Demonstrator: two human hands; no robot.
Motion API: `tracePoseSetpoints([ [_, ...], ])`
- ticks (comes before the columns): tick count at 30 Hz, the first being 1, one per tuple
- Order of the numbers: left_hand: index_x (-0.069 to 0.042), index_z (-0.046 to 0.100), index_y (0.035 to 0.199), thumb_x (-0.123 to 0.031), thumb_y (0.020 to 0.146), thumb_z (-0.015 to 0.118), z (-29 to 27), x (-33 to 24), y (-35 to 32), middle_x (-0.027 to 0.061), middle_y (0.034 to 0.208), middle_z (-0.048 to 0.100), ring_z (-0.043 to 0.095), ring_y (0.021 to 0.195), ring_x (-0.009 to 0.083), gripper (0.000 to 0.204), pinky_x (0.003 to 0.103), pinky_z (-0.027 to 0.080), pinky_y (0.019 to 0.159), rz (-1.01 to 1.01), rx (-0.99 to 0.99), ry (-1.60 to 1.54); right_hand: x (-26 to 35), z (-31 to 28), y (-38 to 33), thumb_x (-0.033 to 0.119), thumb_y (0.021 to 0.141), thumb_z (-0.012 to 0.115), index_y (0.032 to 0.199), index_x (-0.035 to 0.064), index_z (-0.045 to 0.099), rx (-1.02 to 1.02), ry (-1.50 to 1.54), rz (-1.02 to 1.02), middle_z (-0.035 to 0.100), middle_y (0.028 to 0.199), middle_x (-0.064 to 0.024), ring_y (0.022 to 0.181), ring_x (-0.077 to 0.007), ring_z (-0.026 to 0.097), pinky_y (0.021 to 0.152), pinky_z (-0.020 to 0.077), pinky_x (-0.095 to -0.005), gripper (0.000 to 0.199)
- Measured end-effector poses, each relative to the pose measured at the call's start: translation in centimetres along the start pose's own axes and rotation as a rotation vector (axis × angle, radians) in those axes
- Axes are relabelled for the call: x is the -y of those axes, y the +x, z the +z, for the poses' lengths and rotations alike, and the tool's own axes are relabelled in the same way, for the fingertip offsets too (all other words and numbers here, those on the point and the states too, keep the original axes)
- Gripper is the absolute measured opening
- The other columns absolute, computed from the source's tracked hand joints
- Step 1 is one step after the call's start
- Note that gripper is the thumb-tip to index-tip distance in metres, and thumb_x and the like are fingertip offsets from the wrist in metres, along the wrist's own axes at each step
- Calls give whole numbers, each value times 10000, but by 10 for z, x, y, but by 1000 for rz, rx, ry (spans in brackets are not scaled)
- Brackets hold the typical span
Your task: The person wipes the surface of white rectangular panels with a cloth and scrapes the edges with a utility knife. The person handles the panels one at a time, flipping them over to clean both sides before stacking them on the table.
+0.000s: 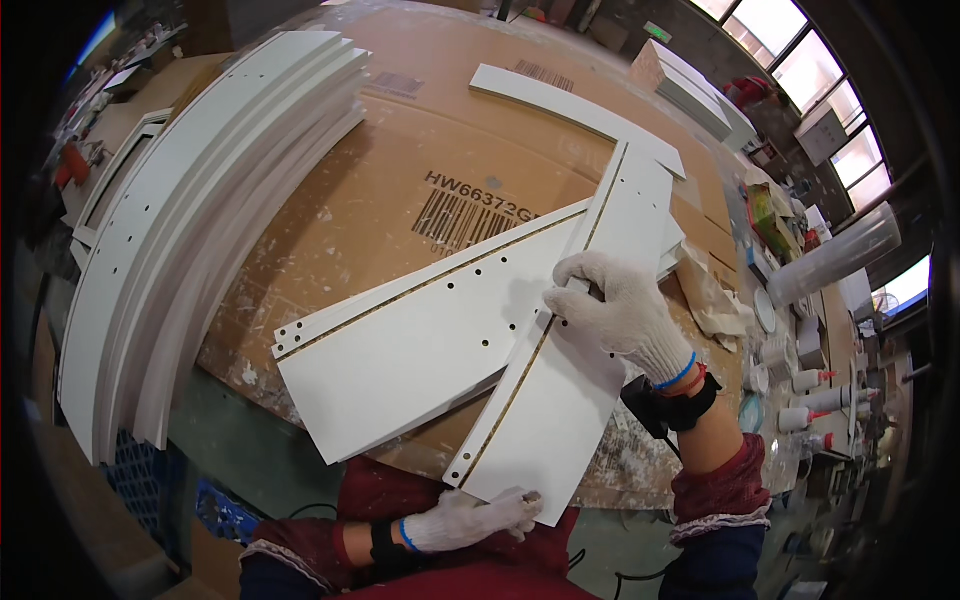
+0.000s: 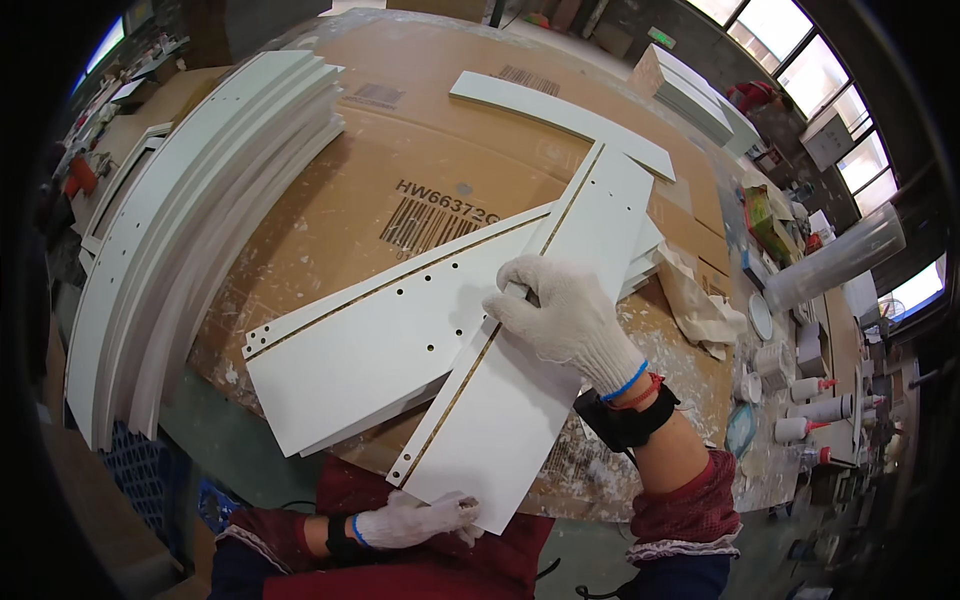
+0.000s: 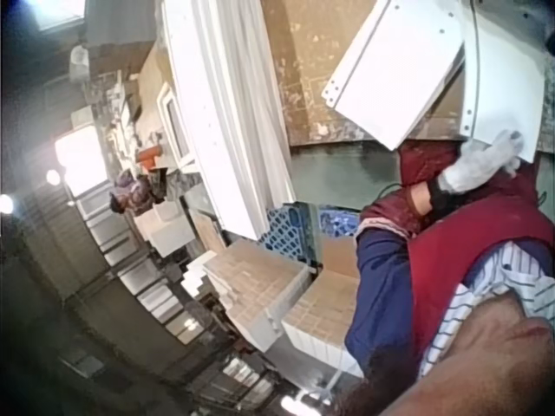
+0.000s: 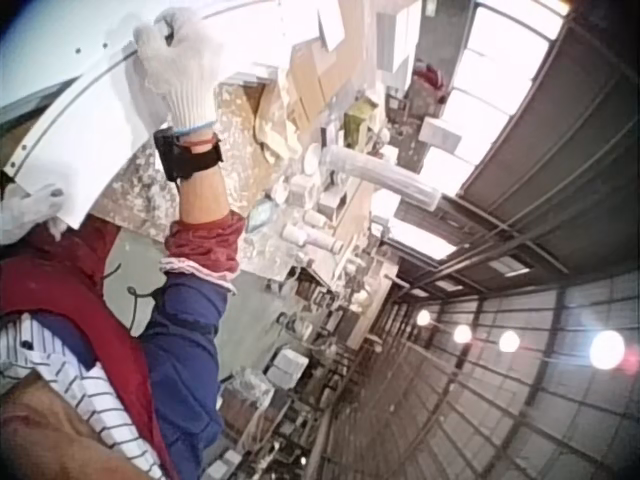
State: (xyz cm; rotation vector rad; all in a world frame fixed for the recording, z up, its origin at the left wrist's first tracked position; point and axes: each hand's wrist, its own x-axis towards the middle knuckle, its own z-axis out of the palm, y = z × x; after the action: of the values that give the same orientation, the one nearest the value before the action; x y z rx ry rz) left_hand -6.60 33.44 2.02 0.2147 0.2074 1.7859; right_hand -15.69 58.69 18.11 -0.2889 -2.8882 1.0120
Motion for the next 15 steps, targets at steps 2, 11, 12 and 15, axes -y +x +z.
tracePoseSetpoints([
  [2, 129, 441, 1279, -201, 1000, 409, 41, -30, 17, 234, 1131, 584, 615, 986, 314, 433, 417, 521, 865, -283, -147, 501, -5, -2, 1, 242, 806, 688, 894, 20, 665, -63, -95, -3, 598, 656, -89, 580, -156, 561, 584, 468, -296, 240],
  [11, 148, 433, 1281, -171, 1002, 428, 18, -12, 7, 288, 1109, 586, 634, 963, 354, 424, 444, 550, 849, -256, -261, 507, -9, 2, 0, 251, 808, 678, 893, 18, 650, -57, 29, -25, 586, 662, -120, 579, -204, 561, 594, 476, -314, 250],
  [12, 152, 424, 1287, -162, 1002, 421, 20, -14, 7, 298, 1122, 578, 630, 974, 366, 424, 452, 550, 855, -254, -253, 560, -6, 2, 0, 253, 809, 677, 892, 17, 648, -65, 16, -46, 582, 659, -121, 577, -209, 558, 596, 476, -316, 251],
  [15, 168, 372, 1314, -154, 1010, 364, 31, -25, 6, 336, 1187, 531, 595, 1049, 410, 443, 489, 526, 907, -259, -270, 536, 0, 1, -3, 247, 811, 672, 890, 14, 643, -28, -28, -51, 574, 659, -130, 582, -220, 565, 602, 478, -324, 248],
])
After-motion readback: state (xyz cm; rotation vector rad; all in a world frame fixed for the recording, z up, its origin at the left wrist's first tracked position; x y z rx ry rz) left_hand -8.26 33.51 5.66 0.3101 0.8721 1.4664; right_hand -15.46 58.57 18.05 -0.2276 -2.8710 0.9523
